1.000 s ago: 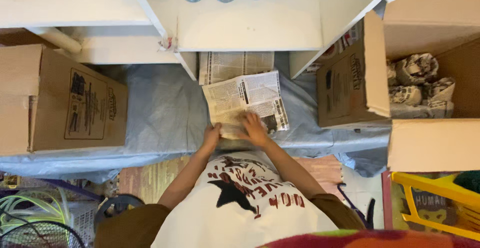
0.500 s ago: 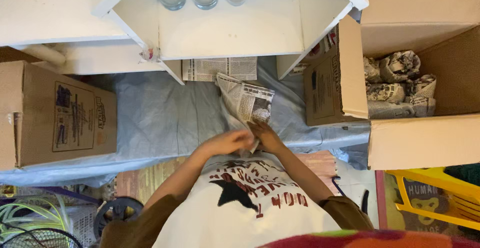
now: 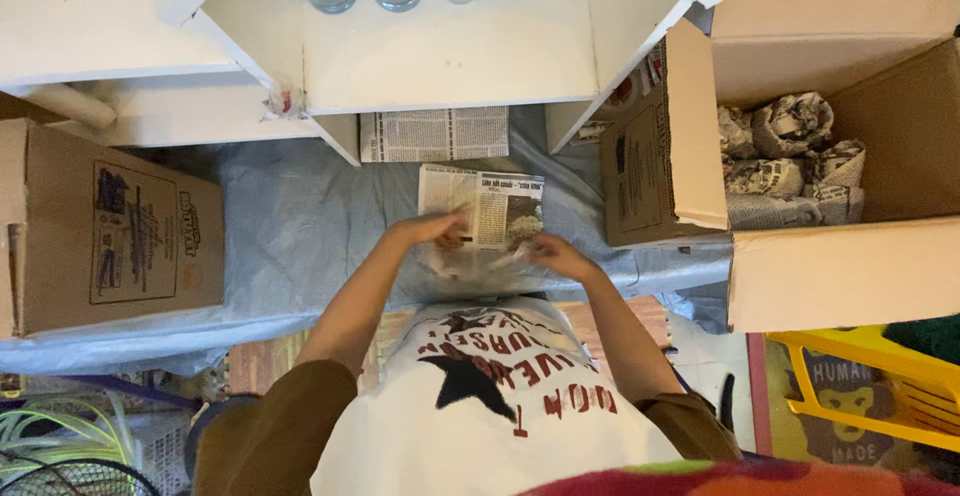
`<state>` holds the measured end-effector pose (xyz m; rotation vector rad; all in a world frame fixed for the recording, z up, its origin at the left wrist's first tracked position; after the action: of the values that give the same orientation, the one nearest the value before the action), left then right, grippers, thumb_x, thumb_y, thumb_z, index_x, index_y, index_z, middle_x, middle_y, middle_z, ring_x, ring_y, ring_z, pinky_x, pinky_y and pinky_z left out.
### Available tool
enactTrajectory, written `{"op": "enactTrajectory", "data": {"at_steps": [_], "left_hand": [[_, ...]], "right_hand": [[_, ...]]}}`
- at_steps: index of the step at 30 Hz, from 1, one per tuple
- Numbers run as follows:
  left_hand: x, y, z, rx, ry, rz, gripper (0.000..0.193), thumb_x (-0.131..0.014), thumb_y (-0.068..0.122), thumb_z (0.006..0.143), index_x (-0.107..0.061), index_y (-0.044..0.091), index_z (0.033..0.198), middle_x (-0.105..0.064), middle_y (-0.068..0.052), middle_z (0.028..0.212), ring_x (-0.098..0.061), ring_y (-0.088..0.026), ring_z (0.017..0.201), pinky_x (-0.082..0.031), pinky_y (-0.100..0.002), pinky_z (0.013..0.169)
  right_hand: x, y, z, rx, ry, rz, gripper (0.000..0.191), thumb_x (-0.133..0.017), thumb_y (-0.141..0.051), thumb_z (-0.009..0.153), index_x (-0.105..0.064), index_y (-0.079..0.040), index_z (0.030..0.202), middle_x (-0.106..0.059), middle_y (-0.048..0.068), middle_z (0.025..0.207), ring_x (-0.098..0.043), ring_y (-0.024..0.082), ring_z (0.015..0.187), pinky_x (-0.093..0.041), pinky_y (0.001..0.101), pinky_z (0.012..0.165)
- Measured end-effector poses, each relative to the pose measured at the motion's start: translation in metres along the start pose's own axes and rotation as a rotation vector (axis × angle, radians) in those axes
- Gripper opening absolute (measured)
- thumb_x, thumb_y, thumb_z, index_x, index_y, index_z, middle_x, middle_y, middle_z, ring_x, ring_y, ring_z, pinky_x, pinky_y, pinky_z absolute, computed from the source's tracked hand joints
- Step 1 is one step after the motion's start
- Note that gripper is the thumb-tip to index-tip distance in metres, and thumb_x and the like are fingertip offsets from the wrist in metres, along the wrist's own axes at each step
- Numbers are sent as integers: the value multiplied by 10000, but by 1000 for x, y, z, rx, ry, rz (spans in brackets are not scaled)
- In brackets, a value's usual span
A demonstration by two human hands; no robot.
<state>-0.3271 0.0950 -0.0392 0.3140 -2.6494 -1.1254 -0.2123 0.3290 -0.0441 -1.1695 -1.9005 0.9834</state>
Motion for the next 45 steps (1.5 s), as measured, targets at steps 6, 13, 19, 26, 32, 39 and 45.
{"op": "enactTrajectory", "data": {"at_steps": [6,13,19,26,32,39,45], "left_hand": [[-4,-41,-26,-286,288,-453,805,-346,628,1027,-299,68,1603,-359,-134,1634,-305,-287,1516,-229,-404,1233],[-8,-57,-35,-221,616,-391,858,-415,673,1001,-510,-40,1468,-489,-199,1540,-418,-315,1459,-310,-382,1187],[-19,-72,-36,7,708,-183,634,-588,593,986,-773,2,1121,-777,-280,1022,-716,-357,966,-563,-463,874],[-19,-59,-44,-72,968,148,369,-637,397,932,-772,58,984,-736,-167,994,-700,-357,887,-514,-485,843],[-28,-47,-44,-42,1050,270,365,-672,293,873,-626,-17,1059,-637,-203,1106,-648,-410,977,-536,-517,824],[-34,-48,-36,138,1092,415,377,-665,324,912,-592,44,1154,-567,-152,1225,-598,-367,1132,-538,-501,851],[-16,-52,-53,72,1298,289,653,-738,336,835,-554,-94,1290,-531,-328,1313,-589,-427,1107,-521,-505,888]], "right_hand": [[15,-5,7,77,224,370,402,-656,-287,1003,-643,-8,1293,-722,43,1184,-633,119,1067,-503,291,964],[26,-6,23,-1,491,163,388,-669,-356,1018,-730,-18,1198,-715,59,977,-608,140,885,-500,310,803],[30,-14,28,-106,757,-220,414,-674,-448,1019,-757,-42,1029,-701,149,763,-639,259,676,-513,412,664],[17,-28,25,-38,977,-402,431,-684,-425,951,-682,-45,1155,-691,208,1043,-664,374,925,-529,465,801],[-65,-82,63,334,681,-1454,563,-551,-229,995,-418,-150,1536,-366,168,1643,-300,352,1545,-161,561,1314],[-85,-73,63,304,263,-1032,670,-360,-486,1052,-212,-176,1628,-101,96,1708,-45,305,1565,-6,554,1233],[-61,-62,66,248,421,-1177,642,-418,-410,1038,-292,-172,1621,-142,91,1713,-88,312,1575,-51,531,1259]]}}
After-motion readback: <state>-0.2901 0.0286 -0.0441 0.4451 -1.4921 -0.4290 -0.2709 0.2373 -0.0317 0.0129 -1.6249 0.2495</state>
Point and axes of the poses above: each hand's wrist, its own z-axis towards the middle knuckle, its own x-axis out of the back of the hand, y = z × x, the point moved 7 cm from there along z, towards the middle knuckle
